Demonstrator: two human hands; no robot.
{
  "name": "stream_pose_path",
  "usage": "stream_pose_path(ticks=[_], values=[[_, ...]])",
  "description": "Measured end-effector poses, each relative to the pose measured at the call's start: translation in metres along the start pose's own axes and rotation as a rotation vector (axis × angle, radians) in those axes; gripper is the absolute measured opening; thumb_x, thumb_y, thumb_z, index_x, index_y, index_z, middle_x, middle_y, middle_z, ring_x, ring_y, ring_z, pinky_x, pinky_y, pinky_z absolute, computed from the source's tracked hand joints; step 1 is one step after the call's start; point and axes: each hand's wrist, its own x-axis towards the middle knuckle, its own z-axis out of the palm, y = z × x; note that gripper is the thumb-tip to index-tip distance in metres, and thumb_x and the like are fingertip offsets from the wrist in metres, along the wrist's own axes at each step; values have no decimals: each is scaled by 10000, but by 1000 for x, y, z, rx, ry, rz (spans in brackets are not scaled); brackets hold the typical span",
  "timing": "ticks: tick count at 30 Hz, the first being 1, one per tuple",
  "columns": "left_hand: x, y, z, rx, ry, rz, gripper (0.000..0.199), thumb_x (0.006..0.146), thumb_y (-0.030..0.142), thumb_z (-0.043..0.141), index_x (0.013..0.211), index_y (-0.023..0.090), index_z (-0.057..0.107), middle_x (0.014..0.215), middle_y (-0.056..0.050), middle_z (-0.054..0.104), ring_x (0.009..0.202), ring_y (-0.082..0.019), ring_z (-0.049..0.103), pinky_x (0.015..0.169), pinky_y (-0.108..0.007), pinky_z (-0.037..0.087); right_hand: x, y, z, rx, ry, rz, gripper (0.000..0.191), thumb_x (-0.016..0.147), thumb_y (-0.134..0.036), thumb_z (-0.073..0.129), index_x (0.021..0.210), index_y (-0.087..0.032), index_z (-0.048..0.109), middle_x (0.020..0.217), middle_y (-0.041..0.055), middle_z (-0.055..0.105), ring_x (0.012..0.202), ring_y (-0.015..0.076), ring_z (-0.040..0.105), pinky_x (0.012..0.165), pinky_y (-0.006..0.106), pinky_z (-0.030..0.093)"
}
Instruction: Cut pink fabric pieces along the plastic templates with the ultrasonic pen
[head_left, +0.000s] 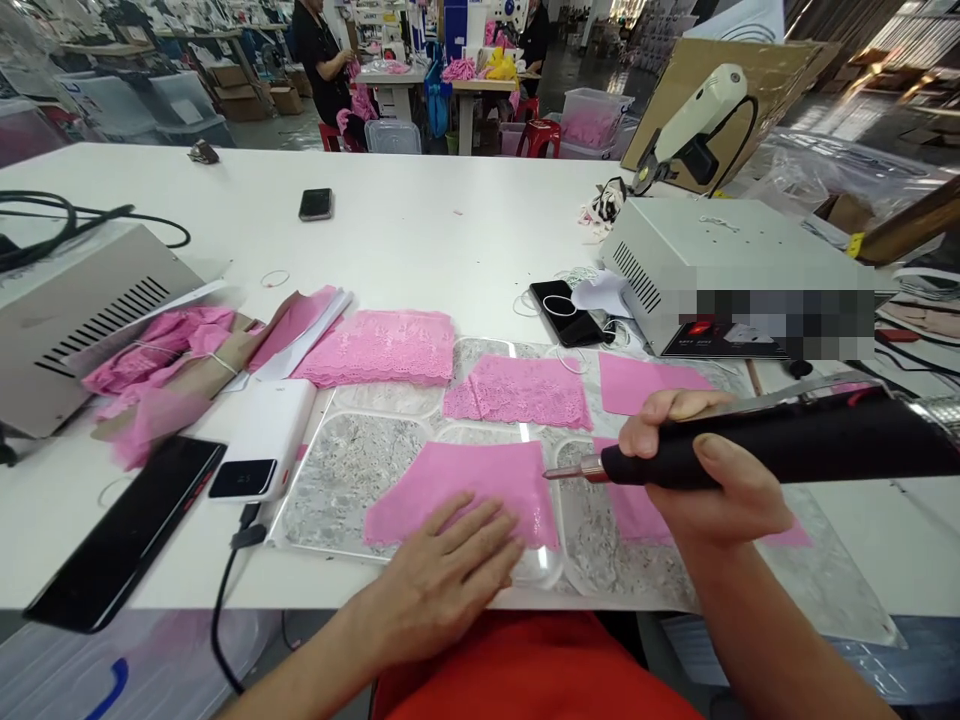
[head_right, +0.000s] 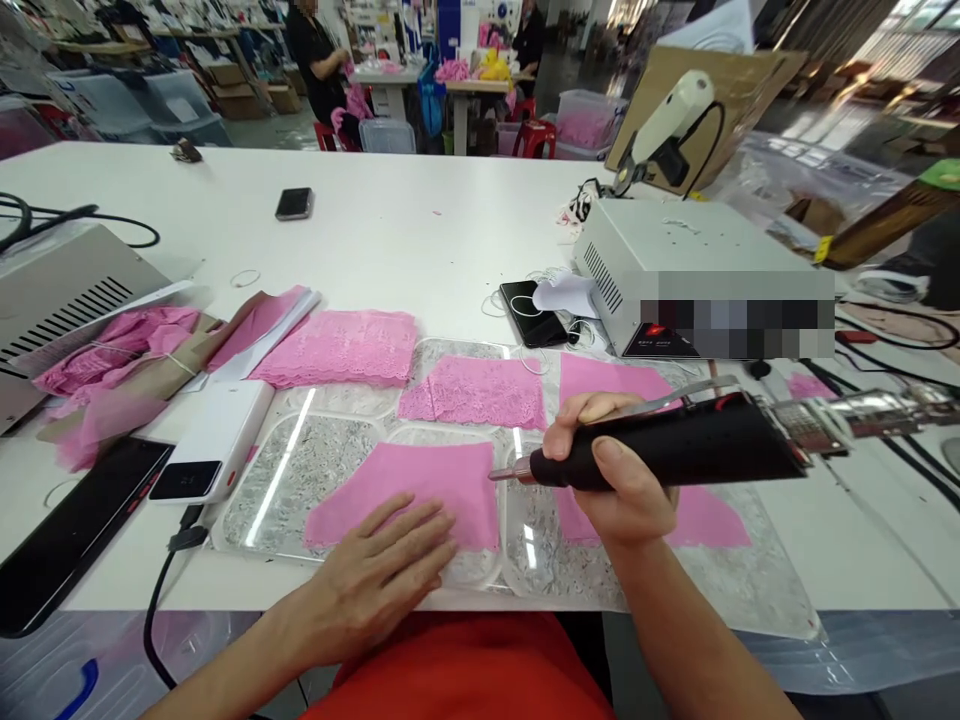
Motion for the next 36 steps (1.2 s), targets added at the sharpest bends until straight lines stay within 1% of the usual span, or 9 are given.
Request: stream_pose_path(ticks=[2, 4, 7, 10, 17, 24, 28, 32, 36], values=[[-9, -7, -5, 37, 58, -96, 264, 936, 133, 528, 1186, 119, 608, 1235, -115, 659, 1295, -242, 508, 1134, -431, 367, 2, 3, 5, -39, 47, -40, 113, 725, -277, 626, 814, -214, 655, 772, 23, 566, 521, 129, 547, 465, 319, 484], [-18, -15, -10, 85, 82, -168, 281, 924, 99, 525, 1192, 119, 606, 1234, -115, 659, 1298, -243, 506, 1140, -424, 357, 5, 6, 11, -82, 75, -72, 105, 721, -282, 628, 804, -220, 643, 781, 17, 560, 526, 125, 554, 490, 319, 494], [-32, -26, -15, 159, 83, -242, 298, 928, 96, 513, 1215, 114, 590, 1273, -124, 635, 1310, -257, 491, 1138, -440, 344, 7, 10, 20, -140, 84, -87, 105, 728, -294, 629, 800, -220, 619, 790, 10, 545, 543, 121, 567, 531, 317, 506], [-42, -32, -15, 196, 70, -300, 310, 942, 127, 505, 1244, 109, 573, 1313, -134, 606, 1311, -267, 486, 1134, -455, 336, 8, 16, 30, -160, 72, -64, 95, 739, -288, 617, 800, -216, 605, 808, 7, 547, 560, 116, 572, 563, 318, 514], [-49, -32, -12, 165, 75, -332, 317, 952, 149, 491, 1261, 136, 559, 1321, -114, 606, 1333, -263, 463, 1149, -474, 300, 9, 29, 41, -130, 12, -32, 86, 741, -267, 635, 805, -214, 617, 803, 7, 557, 560, 112, 573, 545, 307, 512], [-48, -31, -14, 134, 72, -331, 309, 959, 144, 480, 1254, 132, 569, 1330, -114, 600, 1349, -257, 445, 1164, -472, 263, 8, 31, 42, -127, 12, -41, 79, 746, -255, 628, 807, -205, 623, 797, 5, 561, 570, 109, 585, 556, 300, 515], [-47, -30, -13, 114, 83, -353, 300, 967, 156, 471, 1246, 145, 579, 1310, -90, 619, 1345, -245, 452, 1169, -460, 257, 9, 32, 40, -133, -11, -54, 65, 746, -245, 643, 788, -206, 612, 768, -5, 579, 557, 114, 589, 534, 296, 525], [-47, -29, -13, 102, 94, -360, 275, 965, 162, 478, 1210, 139, 601, 1278, -81, 641, 1321, -248, 479, 1162, -450, 274, 11, 33, 40, -130, -10, -82, 53, 735, -215, 643, 773, -190, 617, 759, 1, 594, 550, 113, 594, 532, 292, 532], [-48, -26, -18, 114, 107, -356, 272, 956, 149, 486, 1201, 139, 603, 1260, -84, 651, 1322, -244, 477, 1147, -435, 308, 10, 34, 49, -100, 5, -76, 62, 731, -218, 632, 783, -187, 621, 770, 3, 584, 545, 110, 591, 520, 287, 523]])
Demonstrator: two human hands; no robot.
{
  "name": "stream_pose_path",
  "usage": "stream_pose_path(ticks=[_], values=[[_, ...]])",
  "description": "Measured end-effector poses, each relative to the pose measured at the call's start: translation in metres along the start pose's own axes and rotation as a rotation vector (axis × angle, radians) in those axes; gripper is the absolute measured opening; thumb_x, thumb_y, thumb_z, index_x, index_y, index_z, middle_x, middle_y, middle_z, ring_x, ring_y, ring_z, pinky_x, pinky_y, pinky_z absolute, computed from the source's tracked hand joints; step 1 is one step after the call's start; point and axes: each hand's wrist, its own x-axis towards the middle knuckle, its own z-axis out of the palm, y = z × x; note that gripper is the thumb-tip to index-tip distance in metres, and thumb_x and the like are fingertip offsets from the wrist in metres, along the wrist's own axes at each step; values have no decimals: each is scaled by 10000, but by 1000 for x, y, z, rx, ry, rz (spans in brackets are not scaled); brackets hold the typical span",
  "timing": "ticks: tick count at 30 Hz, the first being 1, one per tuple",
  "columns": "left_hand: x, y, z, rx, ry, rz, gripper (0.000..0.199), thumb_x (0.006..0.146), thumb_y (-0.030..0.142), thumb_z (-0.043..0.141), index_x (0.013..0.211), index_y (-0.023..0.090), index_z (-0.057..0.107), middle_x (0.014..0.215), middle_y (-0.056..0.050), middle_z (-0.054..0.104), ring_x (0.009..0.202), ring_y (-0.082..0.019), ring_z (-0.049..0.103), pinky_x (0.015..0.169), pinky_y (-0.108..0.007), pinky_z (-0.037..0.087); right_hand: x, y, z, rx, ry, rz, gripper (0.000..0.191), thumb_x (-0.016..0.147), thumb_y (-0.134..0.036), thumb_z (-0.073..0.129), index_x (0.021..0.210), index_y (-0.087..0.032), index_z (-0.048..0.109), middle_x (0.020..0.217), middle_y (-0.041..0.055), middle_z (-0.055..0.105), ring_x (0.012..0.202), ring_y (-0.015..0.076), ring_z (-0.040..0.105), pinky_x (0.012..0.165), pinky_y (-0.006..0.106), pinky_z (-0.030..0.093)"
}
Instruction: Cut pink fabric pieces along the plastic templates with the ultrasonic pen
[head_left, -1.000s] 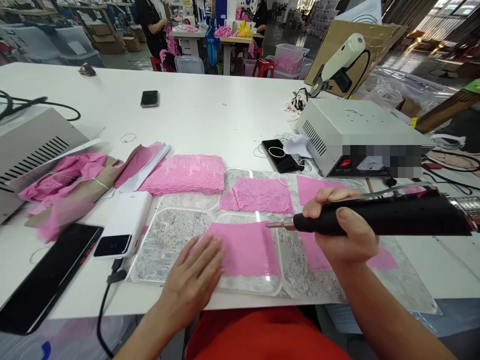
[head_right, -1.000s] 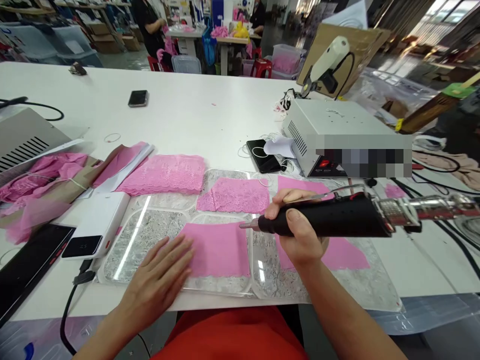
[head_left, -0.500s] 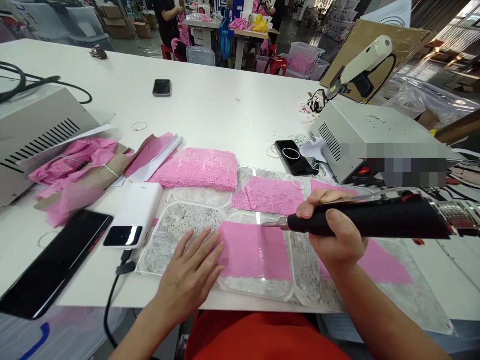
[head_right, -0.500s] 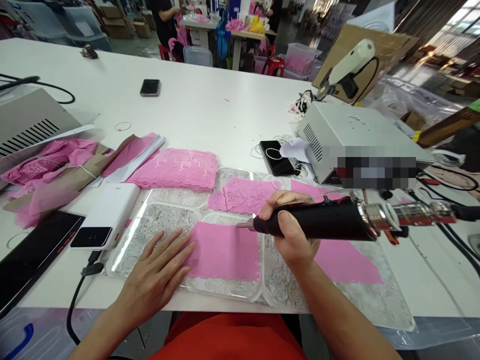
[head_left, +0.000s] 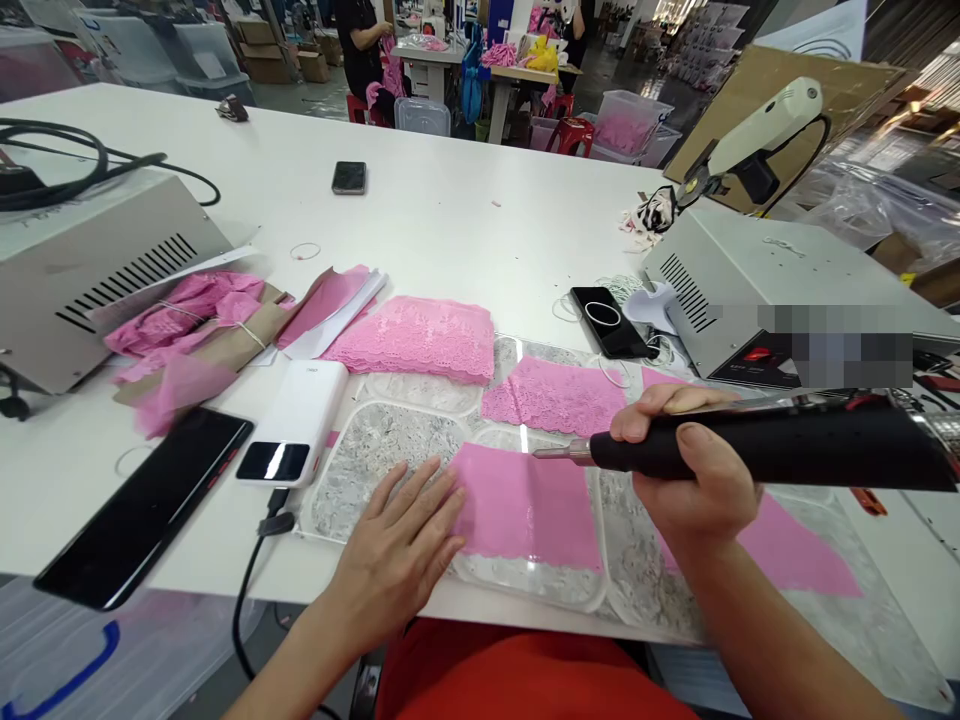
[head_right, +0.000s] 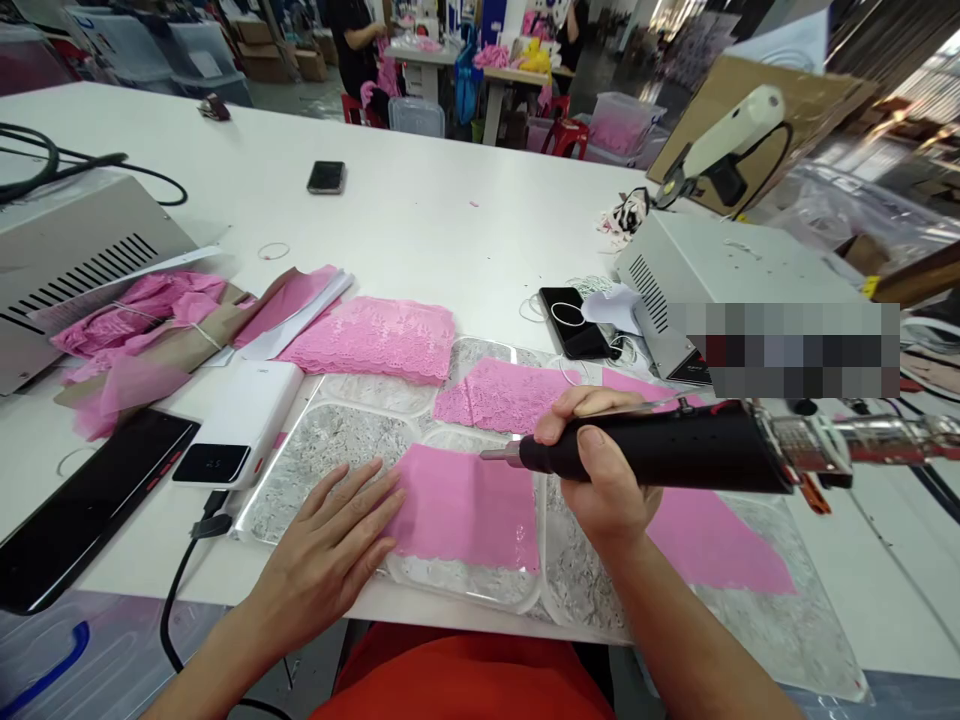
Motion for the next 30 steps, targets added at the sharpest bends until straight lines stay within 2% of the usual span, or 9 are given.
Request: stream_pose_path(ticks=[6, 16, 23, 30], values=[[-7, -1, -7, -2, 4, 6, 274, 956, 127, 484, 1201, 103, 605, 1255, -109, 647, 1327, -261, 463, 1147, -446, 287, -3, 4, 14, 11, -49, 13, 92, 744, -250, 647, 810, -190, 622, 783, 1, 584, 552, 109, 596, 543, 294, 524], [-15, -3, -5, -19, 24, 0, 270, 946, 120, 500, 1186, 85, 618, 1250, -126, 647, 1327, -275, 464, 1152, -459, 292, -3, 8, 17, -25, -70, 13, 55, 750, -226, 627, 786, -192, 606, 771, -1, 583, 548, 106, 591, 537, 291, 531], [-18, -2, -9, 2, 14, -12, 266, 963, 170, 491, 1186, 105, 620, 1251, -102, 654, 1305, -265, 494, 1110, -437, 377, -3, 7, 19, -12, -54, 13, 50, 727, -202, 632, 770, -185, 613, 755, -1, 583, 556, 111, 589, 547, 290, 529], [-29, 0, -17, -21, 28, -42, 286, 953, 147, 495, 1217, 116, 600, 1267, -100, 647, 1330, -264, 471, 1133, -455, 352, -9, 11, 43, 61, -111, 55, 75, 741, -192, 608, 814, -193, 621, 805, 2, 588, 566, 108, 595, 559, 300, 540]])
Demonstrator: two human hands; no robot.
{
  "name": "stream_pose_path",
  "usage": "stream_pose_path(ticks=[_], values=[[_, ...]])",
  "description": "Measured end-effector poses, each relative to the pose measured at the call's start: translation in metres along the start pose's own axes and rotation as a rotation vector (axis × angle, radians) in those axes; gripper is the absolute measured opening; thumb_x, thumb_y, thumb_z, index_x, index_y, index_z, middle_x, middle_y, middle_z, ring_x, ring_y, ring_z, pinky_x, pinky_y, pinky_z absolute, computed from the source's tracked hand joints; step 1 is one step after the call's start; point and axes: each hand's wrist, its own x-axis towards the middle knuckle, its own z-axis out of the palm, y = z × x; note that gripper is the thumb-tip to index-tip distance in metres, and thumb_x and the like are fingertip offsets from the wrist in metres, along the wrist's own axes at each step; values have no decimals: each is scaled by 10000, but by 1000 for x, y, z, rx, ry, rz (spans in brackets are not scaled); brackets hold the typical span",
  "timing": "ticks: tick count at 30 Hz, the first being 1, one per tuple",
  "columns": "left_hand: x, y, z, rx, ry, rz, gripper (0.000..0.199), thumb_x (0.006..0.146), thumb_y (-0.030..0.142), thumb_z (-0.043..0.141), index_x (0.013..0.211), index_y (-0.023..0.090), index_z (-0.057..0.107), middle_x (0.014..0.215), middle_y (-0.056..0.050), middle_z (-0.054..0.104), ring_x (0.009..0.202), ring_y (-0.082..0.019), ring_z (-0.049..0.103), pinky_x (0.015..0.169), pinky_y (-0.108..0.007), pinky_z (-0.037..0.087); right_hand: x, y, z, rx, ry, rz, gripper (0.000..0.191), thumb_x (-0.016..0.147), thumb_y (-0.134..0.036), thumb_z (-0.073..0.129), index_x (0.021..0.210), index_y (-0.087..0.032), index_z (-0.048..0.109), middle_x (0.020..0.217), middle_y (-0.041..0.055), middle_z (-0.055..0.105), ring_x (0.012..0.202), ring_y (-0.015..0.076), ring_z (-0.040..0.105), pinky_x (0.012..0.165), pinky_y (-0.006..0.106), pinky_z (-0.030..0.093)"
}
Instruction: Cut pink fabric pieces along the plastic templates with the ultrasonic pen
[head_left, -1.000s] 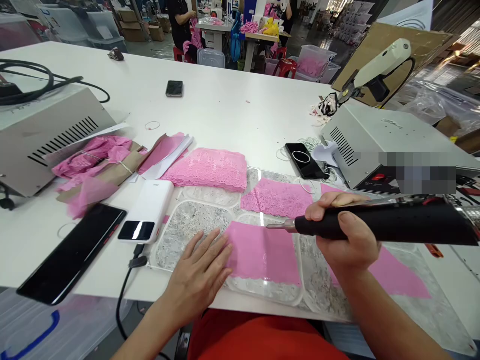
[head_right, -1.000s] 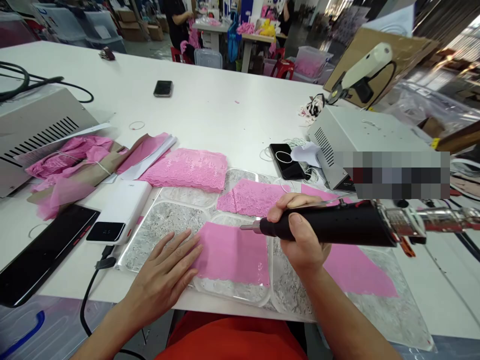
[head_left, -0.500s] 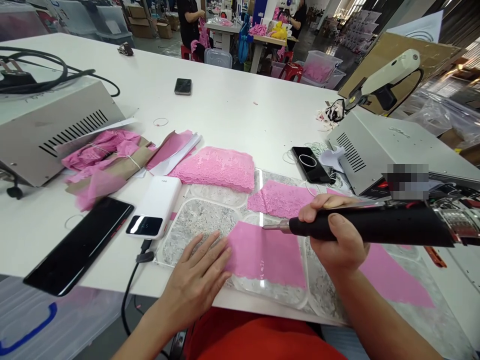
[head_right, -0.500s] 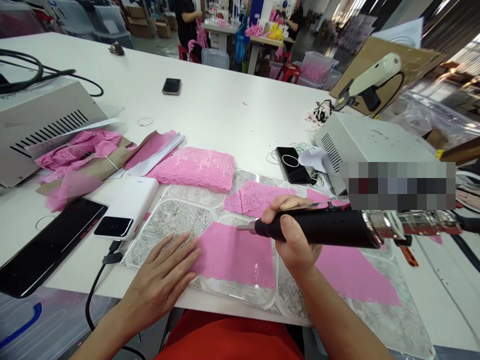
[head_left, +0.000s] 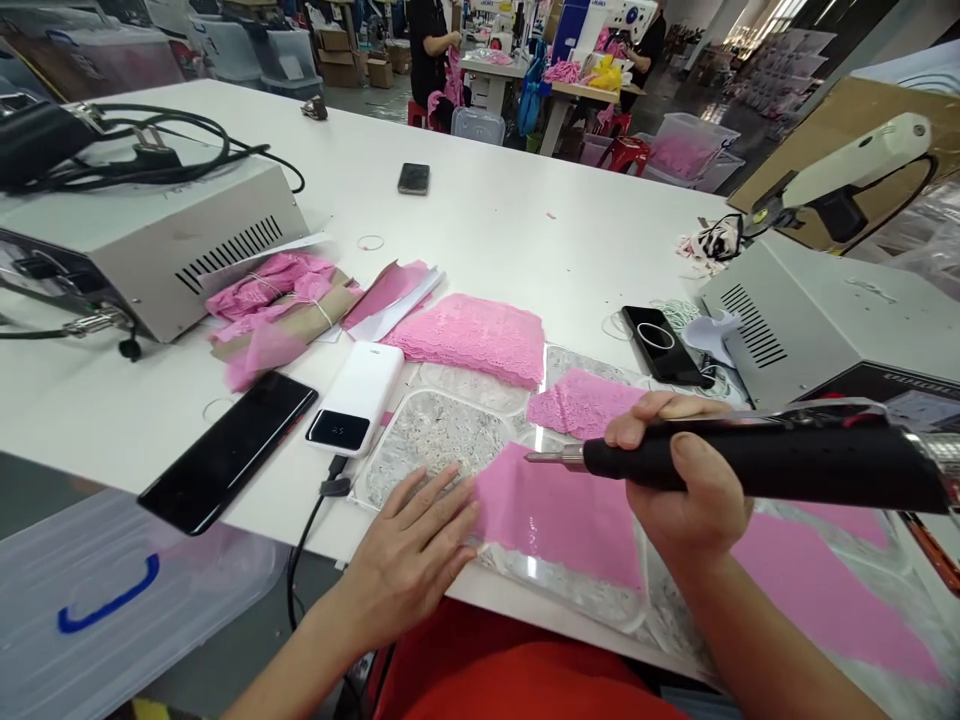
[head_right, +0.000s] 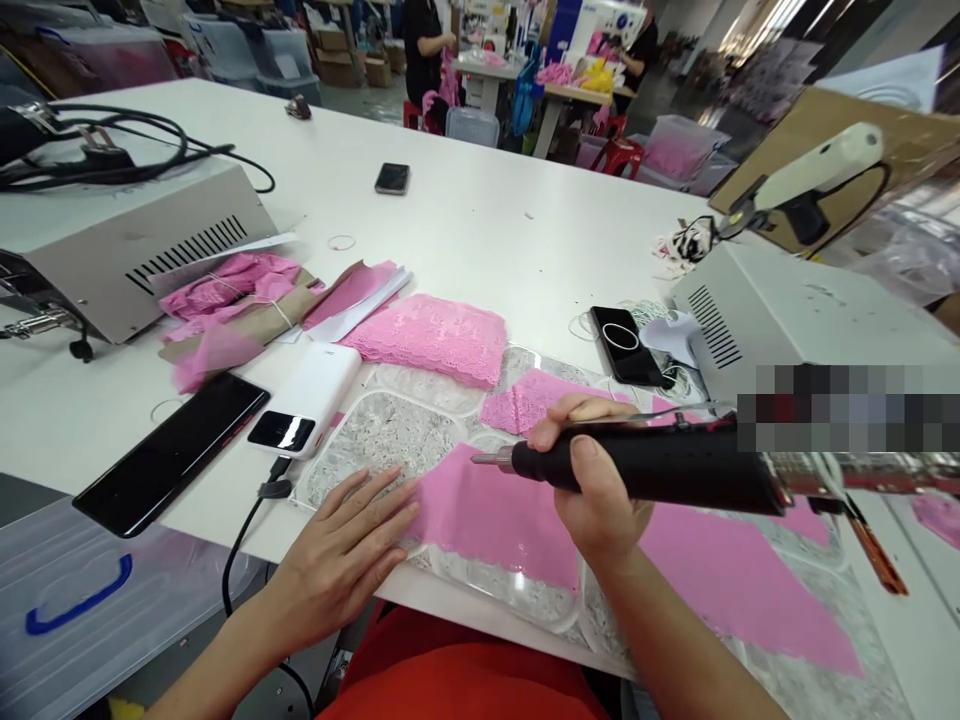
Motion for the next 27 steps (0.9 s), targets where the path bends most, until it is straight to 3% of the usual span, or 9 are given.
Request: stream_pose_path(ticks=[7, 27], values=[[-8, -1, -1, -20, 14, -6, 288, 930, 154, 532, 1206, 119, 606, 1242, -114, 658, 1328, -267, 473, 1143, -472, 340, -5, 7, 19, -13, -58, 66, 64, 751, -229, 611, 810, -206, 603, 807, -3, 574, 583, 107, 596, 587, 307, 544], [-12, 1, -2, -48, 74, 6, 258, 938, 165, 519, 1174, 103, 603, 1189, -126, 683, 1296, -288, 508, 1108, -516, 376, -12, 5, 24, -22, -43, 103, 81, 731, -232, 626, 798, -207, 588, 796, -6, 552, 578, 105, 578, 580, 302, 531]])
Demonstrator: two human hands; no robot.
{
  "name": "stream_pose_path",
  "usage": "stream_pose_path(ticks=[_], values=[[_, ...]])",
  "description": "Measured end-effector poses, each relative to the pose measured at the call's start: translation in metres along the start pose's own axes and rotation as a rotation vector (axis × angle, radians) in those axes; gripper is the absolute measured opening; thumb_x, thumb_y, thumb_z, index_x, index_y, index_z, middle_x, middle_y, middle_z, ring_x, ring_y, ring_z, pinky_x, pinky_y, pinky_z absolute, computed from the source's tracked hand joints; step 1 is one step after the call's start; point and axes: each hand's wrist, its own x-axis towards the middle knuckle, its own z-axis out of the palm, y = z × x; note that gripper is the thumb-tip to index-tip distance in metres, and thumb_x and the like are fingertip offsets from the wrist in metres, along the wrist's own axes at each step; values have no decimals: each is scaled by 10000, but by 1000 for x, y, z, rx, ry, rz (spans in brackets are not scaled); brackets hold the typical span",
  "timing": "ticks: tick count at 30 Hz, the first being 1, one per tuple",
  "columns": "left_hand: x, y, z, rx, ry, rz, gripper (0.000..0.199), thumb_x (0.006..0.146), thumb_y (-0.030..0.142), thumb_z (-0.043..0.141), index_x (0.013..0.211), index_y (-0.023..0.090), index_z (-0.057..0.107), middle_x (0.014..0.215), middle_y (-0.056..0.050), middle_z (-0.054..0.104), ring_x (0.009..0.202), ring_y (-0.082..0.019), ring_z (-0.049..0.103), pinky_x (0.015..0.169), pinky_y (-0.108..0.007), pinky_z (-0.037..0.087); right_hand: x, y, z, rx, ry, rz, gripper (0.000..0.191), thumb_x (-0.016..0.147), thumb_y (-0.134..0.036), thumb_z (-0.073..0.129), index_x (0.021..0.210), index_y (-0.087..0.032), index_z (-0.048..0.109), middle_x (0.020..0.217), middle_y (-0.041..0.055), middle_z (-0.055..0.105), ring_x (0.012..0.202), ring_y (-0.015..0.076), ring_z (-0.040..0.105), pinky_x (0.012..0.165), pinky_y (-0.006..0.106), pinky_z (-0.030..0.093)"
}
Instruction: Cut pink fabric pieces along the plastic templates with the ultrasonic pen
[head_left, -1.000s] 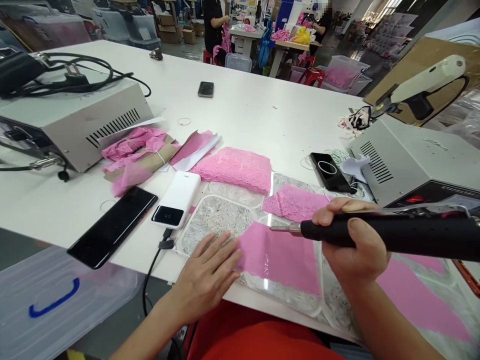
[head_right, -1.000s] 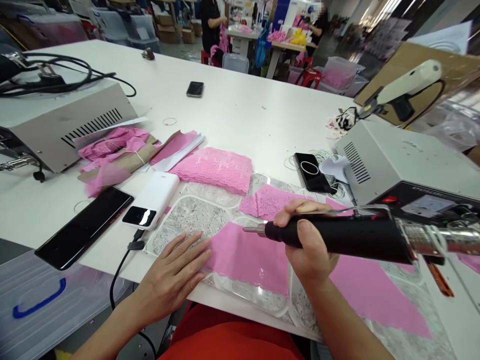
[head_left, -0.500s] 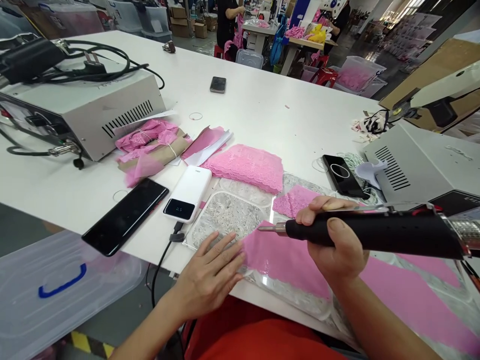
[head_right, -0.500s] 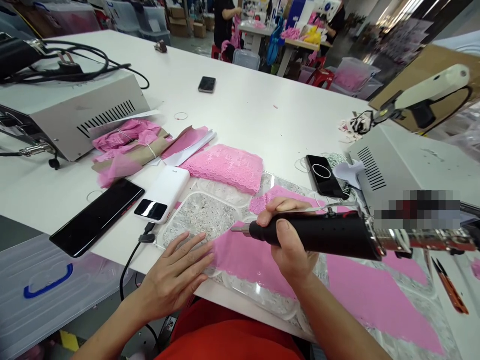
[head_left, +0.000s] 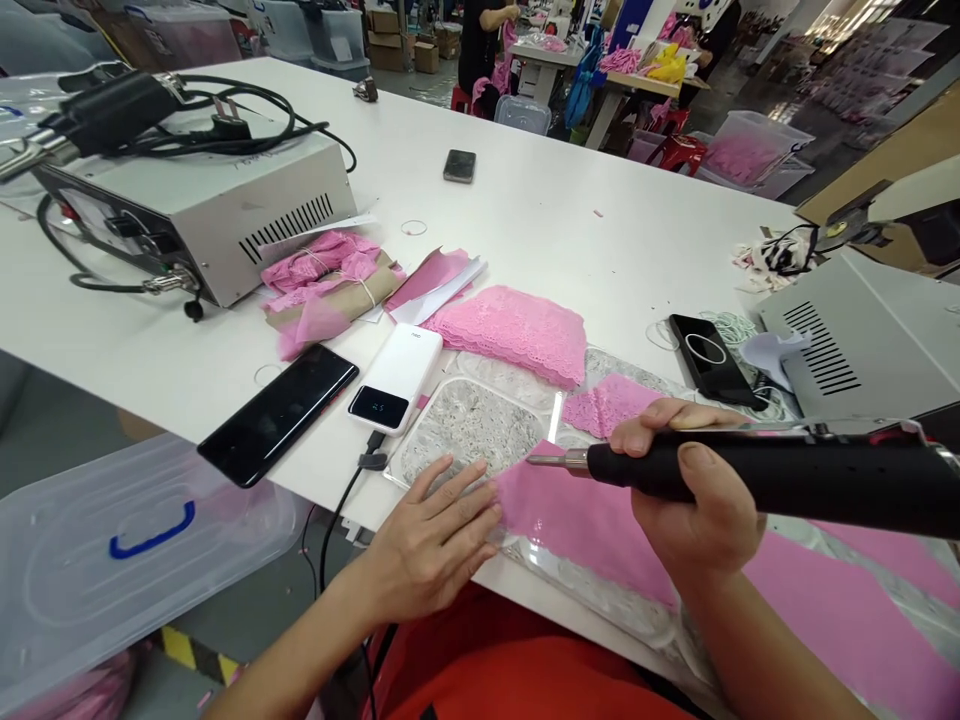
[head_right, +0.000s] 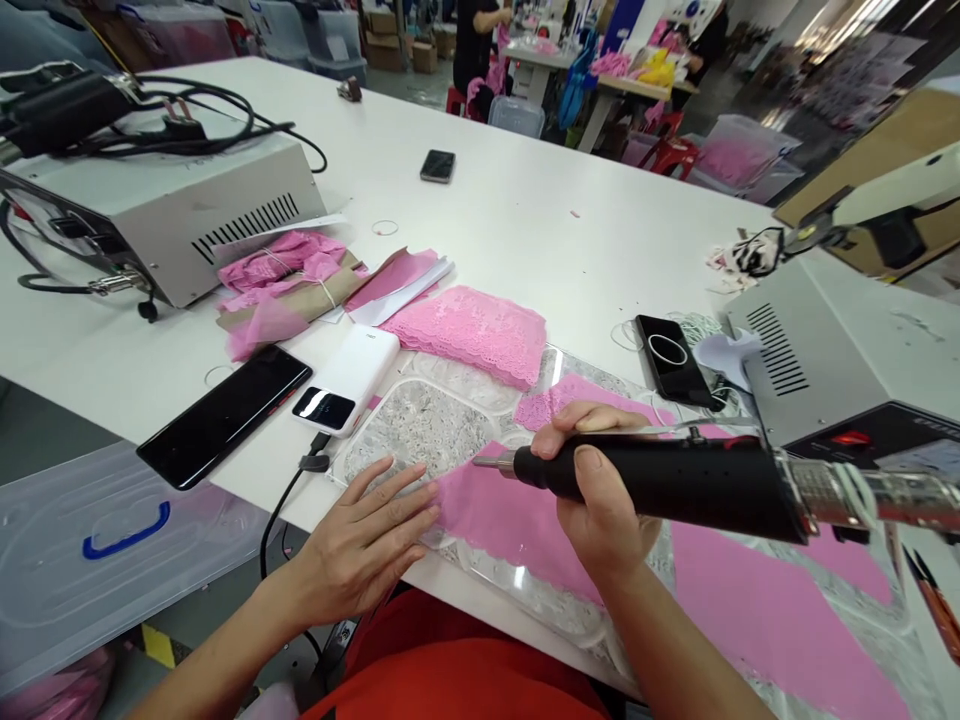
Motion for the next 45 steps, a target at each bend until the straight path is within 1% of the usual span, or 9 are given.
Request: stream_pose_path(ticks=[3, 8, 14, 18, 21, 25, 29, 37, 45], values=[[-3, 0, -4, -9, -3, 9, 258, 937, 170, 512, 1171, 101, 598, 1170, -130, 691, 1304, -287, 500, 1100, -517, 383, -4, -1, 2, 9, -41, 3, 81, 746, -251, 625, 812, -214, 595, 798, -3, 547, 569, 103, 569, 559, 298, 531], [-6, -1, -9, -21, -15, 17, 275, 919, 162, 516, 1176, 100, 592, 1163, -138, 693, 1309, -287, 494, 1099, -519, 381, -7, 0, 7, 30, -97, -1, 81, 769, -243, 628, 841, -219, 599, 817, -2, 559, 588, 102, 577, 581, 300, 539], [-7, -2, -9, -26, -31, 16, 321, 895, 161, 537, 1210, 113, 575, 1152, -142, 695, 1323, -273, 479, 1108, -509, 371, -8, 1, 7, -4, -105, -2, 75, 776, -255, 632, 814, -222, 576, 792, -7, 556, 583, 109, 569, 583, 316, 539], [-10, -2, -7, -32, -5, 25, 303, 910, 173, 520, 1200, 112, 581, 1143, -131, 703, 1300, -272, 506, 1099, -496, 389, -8, 1, 7, 5, -86, -12, 82, 762, -243, 643, 806, -215, 579, 780, -6, 558, 585, 113, 570, 584, 318, 537], [-12, -2, -7, -36, 16, 30, 295, 902, 170, 524, 1183, 107, 590, 1135, -127, 708, 1289, -271, 517, 1093, -479, 401, -10, 0, 9, 42, -85, 6, 92, 761, -254, 647, 825, -213, 596, 798, -1, 561, 589, 108, 573, 586, 306, 535], [-11, -2, -8, -28, 16, 25, 319, 887, 165, 520, 1197, 125, 588, 1141, -127, 705, 1290, -259, 517, 1084, -463, 410, -16, -1, 16, 59, -125, 35, 114, 775, -296, 646, 852, -224, 599, 803, 3, 550, 576, 106, 563, 566, 301, 535], [-10, -2, -8, -31, 21, 25, 313, 874, 157, 528, 1177, 120, 597, 1131, -131, 706, 1286, -257, 520, 1082, -455, 411, -22, -1, 23, 48, -174, 29, 118, 796, -313, 639, 865, -235, 583, 801, 3, 543, 575, 106, 556, 558, 299, 534], [-11, -2, -7, -28, 32, 31, 294, 867, 158, 554, 1148, 93, 611, 1117, -127, 713, 1263, -271, 540, 1075, -455, 410, -26, 2, 25, 83, -236, 30, 116, 821, -284, 631, 920, -238, 589, 830, 4, 536, 618, 111, 570, 578, 301, 547], [-9, -3, -7, -26, 33, 13, 271, 886, 168, 519, 1136, 119, 610, 1107, -115, 717, 1226, -266, 572, 1043, -449, 438, -27, 3, 27, 63, -253, -8, 60, 837, -231, 601, 894, -233, 583, 827, 4, 554, 625, 113, 585, 587, 302, 550]])
